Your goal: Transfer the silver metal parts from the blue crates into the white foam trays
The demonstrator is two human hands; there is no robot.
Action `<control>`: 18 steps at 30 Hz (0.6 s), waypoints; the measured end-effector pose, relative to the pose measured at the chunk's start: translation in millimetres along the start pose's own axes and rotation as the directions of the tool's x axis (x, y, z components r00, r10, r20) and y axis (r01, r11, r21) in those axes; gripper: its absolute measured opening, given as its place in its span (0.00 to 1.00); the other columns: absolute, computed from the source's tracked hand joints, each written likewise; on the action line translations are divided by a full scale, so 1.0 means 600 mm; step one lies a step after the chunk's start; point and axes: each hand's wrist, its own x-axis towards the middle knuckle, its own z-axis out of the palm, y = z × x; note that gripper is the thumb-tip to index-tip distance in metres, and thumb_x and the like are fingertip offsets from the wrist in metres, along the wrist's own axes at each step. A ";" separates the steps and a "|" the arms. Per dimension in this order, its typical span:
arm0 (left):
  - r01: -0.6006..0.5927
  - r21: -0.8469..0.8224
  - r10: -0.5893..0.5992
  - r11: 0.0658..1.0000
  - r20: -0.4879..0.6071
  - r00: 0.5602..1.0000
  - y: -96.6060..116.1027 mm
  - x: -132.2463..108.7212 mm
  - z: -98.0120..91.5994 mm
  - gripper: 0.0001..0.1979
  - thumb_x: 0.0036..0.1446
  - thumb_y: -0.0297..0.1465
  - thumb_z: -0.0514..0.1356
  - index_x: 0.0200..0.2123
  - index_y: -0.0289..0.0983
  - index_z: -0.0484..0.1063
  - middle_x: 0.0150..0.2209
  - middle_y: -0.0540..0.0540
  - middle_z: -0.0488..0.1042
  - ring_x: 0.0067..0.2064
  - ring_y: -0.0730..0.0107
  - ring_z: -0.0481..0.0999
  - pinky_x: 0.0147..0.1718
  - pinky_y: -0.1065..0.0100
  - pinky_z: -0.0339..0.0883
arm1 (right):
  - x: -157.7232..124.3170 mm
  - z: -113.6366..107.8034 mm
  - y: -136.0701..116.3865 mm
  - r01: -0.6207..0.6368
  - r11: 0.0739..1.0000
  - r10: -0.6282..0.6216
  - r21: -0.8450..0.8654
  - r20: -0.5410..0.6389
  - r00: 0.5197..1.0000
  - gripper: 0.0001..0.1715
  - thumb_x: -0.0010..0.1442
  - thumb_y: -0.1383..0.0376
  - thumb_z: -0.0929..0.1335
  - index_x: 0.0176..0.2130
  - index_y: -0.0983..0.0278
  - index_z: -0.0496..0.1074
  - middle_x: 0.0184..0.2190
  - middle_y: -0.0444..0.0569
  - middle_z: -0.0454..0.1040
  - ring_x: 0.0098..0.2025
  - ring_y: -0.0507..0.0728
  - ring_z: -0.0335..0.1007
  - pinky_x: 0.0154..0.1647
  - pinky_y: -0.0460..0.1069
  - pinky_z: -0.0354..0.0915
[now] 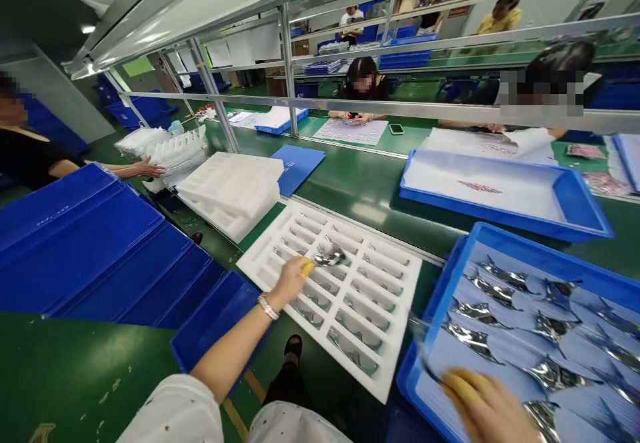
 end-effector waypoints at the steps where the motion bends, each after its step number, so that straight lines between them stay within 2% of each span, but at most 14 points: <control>1: 0.070 -0.014 -0.070 0.997 -0.054 0.996 -0.033 -0.006 -0.053 0.15 0.66 0.38 0.53 0.34 0.37 0.75 0.33 0.45 0.75 0.36 0.66 0.73 0.37 0.65 0.67 | 0.063 0.024 -0.041 0.061 0.997 -0.063 0.045 0.046 0.997 0.14 0.67 0.58 0.62 0.43 0.56 0.76 0.43 0.53 0.75 0.45 0.61 0.68 0.45 0.54 0.66; 3: 0.177 0.007 -0.175 0.984 -0.114 0.978 -0.093 -0.026 -0.142 0.14 0.65 0.38 0.54 0.32 0.37 0.74 0.32 0.46 0.75 0.35 0.66 0.73 0.37 0.65 0.66 | 0.198 0.080 -0.133 0.102 0.991 -0.116 0.092 0.165 0.979 0.17 0.69 0.64 0.59 0.41 0.58 0.76 0.47 0.53 0.75 0.48 0.61 0.66 0.47 0.54 0.65; 4: 0.216 0.033 -0.211 0.976 -0.119 0.970 -0.118 -0.040 -0.177 0.14 0.64 0.38 0.54 0.31 0.37 0.74 0.32 0.46 0.74 0.35 0.66 0.72 0.37 0.66 0.66 | 0.263 0.111 -0.179 0.108 0.989 -0.130 0.105 0.230 0.965 0.18 0.69 0.67 0.58 0.41 0.59 0.76 0.50 0.53 0.73 0.50 0.61 0.65 0.48 0.55 0.64; 6: 0.268 0.085 -0.260 0.960 -0.099 0.961 -0.159 -0.068 -0.226 0.15 0.64 0.37 0.54 0.29 0.37 0.73 0.30 0.47 0.73 0.35 0.66 0.71 0.37 0.66 0.65 | 0.371 0.172 -0.254 0.130 0.986 -0.159 0.107 0.347 0.924 0.17 0.67 0.69 0.60 0.42 0.59 0.77 0.54 0.53 0.71 0.54 0.63 0.62 0.50 0.56 0.62; 8: 0.291 0.100 -0.286 0.952 -0.062 0.956 -0.189 -0.092 -0.252 0.16 0.64 0.37 0.54 0.28 0.38 0.73 0.30 0.47 0.73 0.35 0.66 0.71 0.39 0.65 0.66 | 0.438 0.224 -0.295 0.165 0.980 -0.196 0.107 0.451 0.871 0.16 0.64 0.70 0.62 0.42 0.59 0.77 0.56 0.53 0.70 0.57 0.64 0.59 0.52 0.58 0.61; 10: 0.289 0.063 -0.287 0.955 -0.027 0.957 -0.210 -0.107 -0.265 0.16 0.65 0.38 0.53 0.28 0.38 0.74 0.35 0.46 0.75 0.39 0.65 0.73 0.43 0.64 0.67 | 0.467 0.260 -0.303 0.222 0.967 -0.252 0.121 0.535 0.806 0.17 0.62 0.72 0.62 0.41 0.60 0.78 0.57 0.54 0.70 0.59 0.64 0.56 0.56 0.60 0.58; 12: 0.281 -0.002 -0.281 0.960 0.016 0.960 -0.226 -0.114 -0.271 0.16 0.66 0.37 0.54 0.29 0.38 0.74 0.44 0.43 0.77 0.45 0.64 0.73 0.48 0.62 0.67 | 0.472 0.280 -0.292 0.275 0.952 -0.299 0.133 0.594 0.747 0.19 0.60 0.74 0.62 0.41 0.60 0.79 0.58 0.53 0.68 0.62 0.65 0.54 0.60 0.62 0.54; 15: 0.294 -0.067 -0.288 0.953 0.094 0.953 -0.242 -0.110 -0.278 0.14 0.65 0.36 0.56 0.28 0.38 0.74 0.53 0.43 0.77 0.50 0.64 0.72 0.53 0.60 0.66 | 0.473 0.285 -0.276 0.323 0.937 -0.329 0.130 0.636 0.698 0.21 0.55 0.77 0.62 0.37 0.60 0.80 0.58 0.53 0.68 0.64 0.65 0.52 0.62 0.62 0.53; 18: 0.304 -0.090 -0.289 0.948 0.150 0.945 -0.251 -0.098 -0.284 0.13 0.64 0.34 0.57 0.28 0.38 0.74 0.52 0.43 0.78 0.50 0.64 0.72 0.54 0.60 0.66 | 0.483 0.277 -0.282 0.370 0.925 -0.322 0.084 0.691 0.647 0.21 0.52 0.79 0.63 0.35 0.60 0.80 0.57 0.54 0.69 0.65 0.66 0.52 0.63 0.64 0.53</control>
